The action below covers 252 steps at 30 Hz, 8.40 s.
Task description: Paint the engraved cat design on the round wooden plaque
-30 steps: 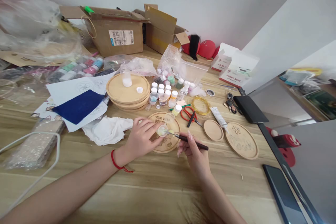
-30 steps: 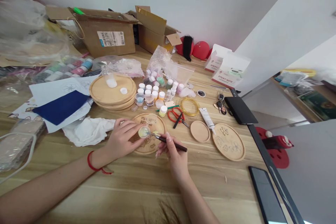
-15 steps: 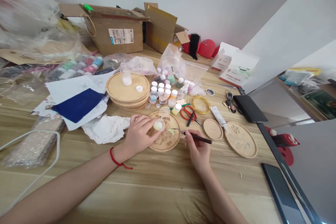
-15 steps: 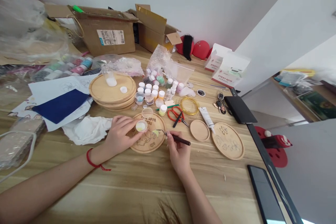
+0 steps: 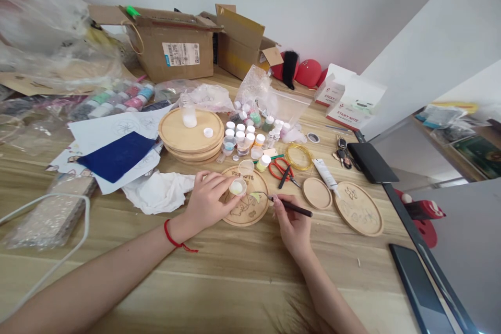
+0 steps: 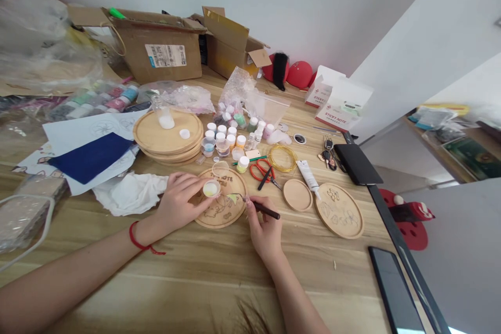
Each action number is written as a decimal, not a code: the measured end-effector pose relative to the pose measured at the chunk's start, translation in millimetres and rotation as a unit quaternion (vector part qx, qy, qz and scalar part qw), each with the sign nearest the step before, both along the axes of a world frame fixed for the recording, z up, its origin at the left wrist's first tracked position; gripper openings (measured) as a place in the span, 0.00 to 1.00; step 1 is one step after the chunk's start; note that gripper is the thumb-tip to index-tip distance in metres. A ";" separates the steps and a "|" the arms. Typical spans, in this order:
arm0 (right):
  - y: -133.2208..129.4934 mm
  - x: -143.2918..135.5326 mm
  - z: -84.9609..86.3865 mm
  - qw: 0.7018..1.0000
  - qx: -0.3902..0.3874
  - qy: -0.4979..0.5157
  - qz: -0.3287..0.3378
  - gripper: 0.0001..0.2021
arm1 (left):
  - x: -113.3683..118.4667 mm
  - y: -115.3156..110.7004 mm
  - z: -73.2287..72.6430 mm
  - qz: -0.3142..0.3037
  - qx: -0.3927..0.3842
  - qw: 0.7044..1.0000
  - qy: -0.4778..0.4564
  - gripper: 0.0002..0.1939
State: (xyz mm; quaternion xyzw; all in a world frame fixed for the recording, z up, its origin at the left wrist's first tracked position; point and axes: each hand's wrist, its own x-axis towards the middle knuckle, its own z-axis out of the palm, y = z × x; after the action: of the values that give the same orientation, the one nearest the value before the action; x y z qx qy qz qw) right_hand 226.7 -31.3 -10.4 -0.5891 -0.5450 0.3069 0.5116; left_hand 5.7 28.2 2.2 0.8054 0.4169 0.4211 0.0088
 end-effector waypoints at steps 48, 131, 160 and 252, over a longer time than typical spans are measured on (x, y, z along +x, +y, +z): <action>-22.6 -26.3 32.1 0.990 0.085 -0.014 0.116 0.08 | -0.6 -3.9 0.7 -0.052 0.033 0.997 0.036 0.14; -5.2 -1.7 12.3 0.996 0.029 -0.084 0.003 0.10 | -0.7 -1.4 0.0 -0.022 -0.009 0.999 0.029 0.11; -23.4 -28.2 24.0 0.991 0.071 -0.040 0.104 0.06 | -2.0 -3.8 1.0 -0.072 0.014 0.996 0.055 0.14; -7.6 -3.1 17.8 0.996 0.050 -0.077 0.019 0.07 | 1.0 -3.2 3.9 -0.025 -0.009 0.999 0.031 0.10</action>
State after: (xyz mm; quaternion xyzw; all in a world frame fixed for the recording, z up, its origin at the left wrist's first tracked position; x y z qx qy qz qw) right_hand 223.6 -38.9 7.4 -0.5744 -0.6082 0.2427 0.4912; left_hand 6.6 25.0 6.0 0.8283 0.4005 0.3916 0.0134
